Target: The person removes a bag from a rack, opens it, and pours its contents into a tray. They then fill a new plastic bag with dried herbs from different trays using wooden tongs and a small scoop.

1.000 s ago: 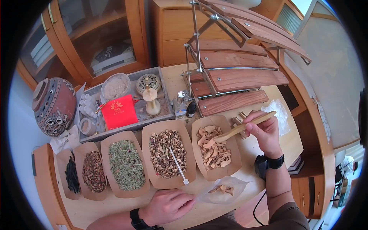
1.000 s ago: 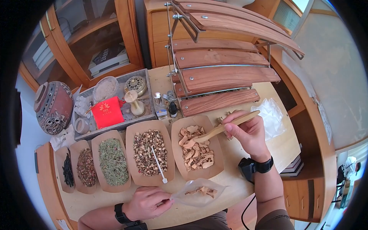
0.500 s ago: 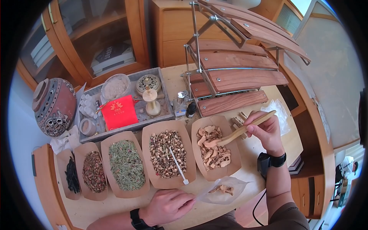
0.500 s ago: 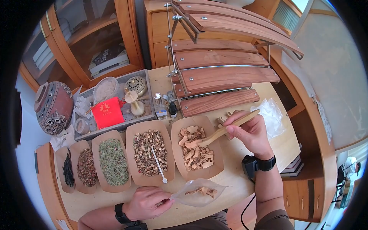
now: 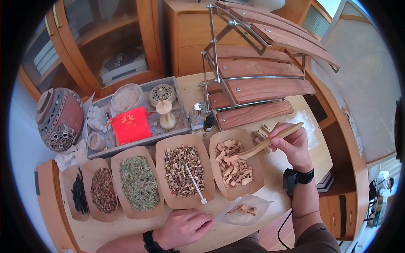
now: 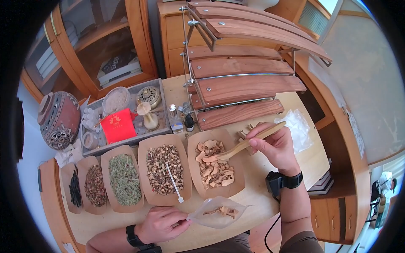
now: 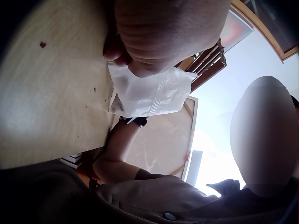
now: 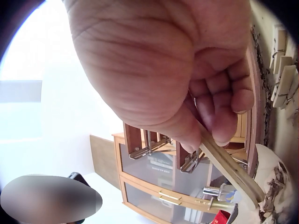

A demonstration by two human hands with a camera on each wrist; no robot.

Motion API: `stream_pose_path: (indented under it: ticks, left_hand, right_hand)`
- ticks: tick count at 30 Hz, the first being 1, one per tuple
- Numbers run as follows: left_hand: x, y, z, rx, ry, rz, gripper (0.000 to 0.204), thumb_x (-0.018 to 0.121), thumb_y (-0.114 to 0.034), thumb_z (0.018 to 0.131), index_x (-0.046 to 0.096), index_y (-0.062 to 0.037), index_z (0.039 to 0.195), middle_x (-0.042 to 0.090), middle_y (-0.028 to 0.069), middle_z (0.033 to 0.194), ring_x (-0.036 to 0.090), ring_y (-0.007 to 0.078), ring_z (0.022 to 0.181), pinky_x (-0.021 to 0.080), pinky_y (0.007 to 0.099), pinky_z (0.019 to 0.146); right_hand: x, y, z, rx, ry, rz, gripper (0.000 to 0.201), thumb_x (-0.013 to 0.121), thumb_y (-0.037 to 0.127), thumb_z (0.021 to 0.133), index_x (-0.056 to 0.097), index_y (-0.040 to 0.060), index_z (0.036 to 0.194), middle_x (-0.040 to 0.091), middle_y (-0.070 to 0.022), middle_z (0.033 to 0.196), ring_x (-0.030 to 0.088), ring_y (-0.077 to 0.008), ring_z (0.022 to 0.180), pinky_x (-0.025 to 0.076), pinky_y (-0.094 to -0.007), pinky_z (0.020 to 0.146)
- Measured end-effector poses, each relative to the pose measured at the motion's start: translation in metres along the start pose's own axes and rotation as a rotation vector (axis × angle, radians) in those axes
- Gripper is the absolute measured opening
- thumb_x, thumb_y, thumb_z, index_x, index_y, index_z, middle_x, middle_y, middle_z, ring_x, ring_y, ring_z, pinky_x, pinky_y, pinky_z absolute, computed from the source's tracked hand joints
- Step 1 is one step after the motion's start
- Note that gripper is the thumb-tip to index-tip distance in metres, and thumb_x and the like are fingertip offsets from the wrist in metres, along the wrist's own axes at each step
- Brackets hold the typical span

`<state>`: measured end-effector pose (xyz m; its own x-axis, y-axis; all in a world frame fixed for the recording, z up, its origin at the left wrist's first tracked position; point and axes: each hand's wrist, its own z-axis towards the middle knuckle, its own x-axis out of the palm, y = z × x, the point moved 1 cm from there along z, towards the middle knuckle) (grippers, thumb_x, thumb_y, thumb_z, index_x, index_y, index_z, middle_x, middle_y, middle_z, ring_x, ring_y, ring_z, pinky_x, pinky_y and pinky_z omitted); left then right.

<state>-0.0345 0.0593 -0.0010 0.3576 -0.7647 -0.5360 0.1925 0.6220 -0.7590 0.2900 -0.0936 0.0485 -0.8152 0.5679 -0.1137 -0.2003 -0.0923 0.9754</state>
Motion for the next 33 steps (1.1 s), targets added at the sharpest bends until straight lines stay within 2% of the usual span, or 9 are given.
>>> stream_pose_path:
  ticks: [1, 4, 5, 7, 8, 14, 20, 25, 33]
  left_hand:
    - [-0.001, -0.002, 0.002, -0.003, -0.002, 0.002, 0.014, 0.083, -0.006, 0.081, 0.071, -0.0026, 0.085, 0.070, 0.0080, 0.073, 0.067, 0.0231, 0.059, 0.054, 0.0339, 0.054]
    - [-0.002, -0.002, 0.000, -0.011, 0.023, 0.027, 0.013, 0.083, -0.006, 0.081, 0.071, -0.0025, 0.085, 0.067, 0.0077, 0.069, 0.064, 0.0234, 0.056, 0.052, 0.0346, 0.052]
    - [-0.002, -0.005, 0.002, 0.040, 0.039, -0.004, 0.013, 0.083, -0.006, 0.081, 0.071, -0.0025, 0.085, 0.067, 0.0077, 0.069, 0.064, 0.0234, 0.056, 0.052, 0.0346, 0.052]
    - [-0.004, -0.011, 0.004, -0.071, 0.001, -0.018, 0.010, 0.078, -0.004, 0.088, 0.071, 0.0012, 0.093, 0.070, 0.0149, 0.079, 0.067, 0.0289, 0.064, 0.054, 0.0366, 0.059]
    - [-0.003, -0.011, 0.006, -0.037, -0.037, -0.014, 0.011, 0.080, -0.004, 0.087, 0.070, -0.0004, 0.092, 0.067, 0.0123, 0.076, 0.064, 0.0250, 0.059, 0.051, 0.0341, 0.055]
    - [-0.005, -0.012, 0.006, -0.009, -0.051, 0.010, 0.014, 0.081, -0.007, 0.087, 0.069, -0.0016, 0.091, 0.066, 0.0109, 0.075, 0.063, 0.0234, 0.058, 0.050, 0.0346, 0.054]
    - [-0.005, -0.014, 0.006, -0.027, -0.064, 0.007, 0.014, 0.081, -0.007, 0.087, 0.068, -0.0020, 0.089, 0.065, 0.0105, 0.073, 0.063, 0.0240, 0.057, 0.050, 0.0348, 0.053]
    - [-0.006, -0.014, 0.007, 0.006, -0.058, 0.024, 0.014, 0.080, -0.006, 0.086, 0.068, -0.0019, 0.089, 0.064, 0.0107, 0.073, 0.063, 0.0258, 0.058, 0.050, 0.0363, 0.054]
    - [-0.003, -0.014, 0.007, 0.006, -0.064, -0.023, 0.014, 0.081, -0.005, 0.084, 0.068, -0.0024, 0.089, 0.063, 0.0112, 0.073, 0.062, 0.0268, 0.059, 0.049, 0.0381, 0.054]
  right_hand:
    - [0.001, -0.001, 0.000, -0.001, -0.004, -0.001, 0.012, 0.075, 0.002, 0.095, 0.072, -0.0031, 0.105, 0.069, -0.0064, 0.089, 0.065, -0.0120, 0.076, 0.053, -0.0258, 0.067]
    - [0.001, 0.000, -0.001, 0.007, -0.037, 0.045, 0.011, 0.075, 0.001, 0.094, 0.072, -0.0030, 0.104, 0.071, -0.0076, 0.090, 0.067, -0.0128, 0.075, 0.054, -0.0262, 0.067]
    - [-0.001, 0.001, -0.001, 0.022, -0.043, 0.028, 0.011, 0.075, 0.000, 0.094, 0.073, -0.0031, 0.104, 0.072, -0.0081, 0.091, 0.068, -0.0130, 0.075, 0.055, -0.0265, 0.067]
    - [-0.003, -0.001, 0.000, 0.072, -0.045, 0.070, 0.014, 0.075, 0.000, 0.094, 0.072, -0.0045, 0.107, 0.072, -0.0076, 0.090, 0.068, -0.0125, 0.076, 0.054, -0.0263, 0.067]
    - [-0.005, 0.001, -0.001, 0.056, -0.043, 0.051, 0.014, 0.075, 0.000, 0.095, 0.072, -0.0046, 0.107, 0.072, -0.0078, 0.090, 0.068, -0.0126, 0.076, 0.054, -0.0262, 0.067]
    - [-0.002, -0.002, 0.000, 0.010, -0.043, 0.131, 0.013, 0.076, 0.002, 0.095, 0.071, -0.0046, 0.105, 0.072, -0.0090, 0.090, 0.067, -0.0135, 0.074, 0.054, -0.0261, 0.066]
    - [-0.002, -0.003, 0.001, -0.031, 0.003, 0.068, 0.014, 0.078, 0.005, 0.094, 0.071, -0.0036, 0.104, 0.070, -0.0070, 0.089, 0.064, -0.0121, 0.074, 0.052, -0.0265, 0.066]
    - [-0.007, 0.000, 0.002, -0.050, 0.122, -0.091, 0.011, 0.078, 0.004, 0.093, 0.073, -0.0022, 0.101, 0.069, -0.0061, 0.091, 0.063, -0.0112, 0.077, 0.051, -0.0266, 0.069]
    - [-0.010, -0.006, 0.001, -0.075, 0.131, -0.032, 0.012, 0.078, 0.004, 0.093, 0.074, -0.0021, 0.102, 0.070, -0.0073, 0.090, 0.065, -0.0121, 0.076, 0.052, -0.0256, 0.068]
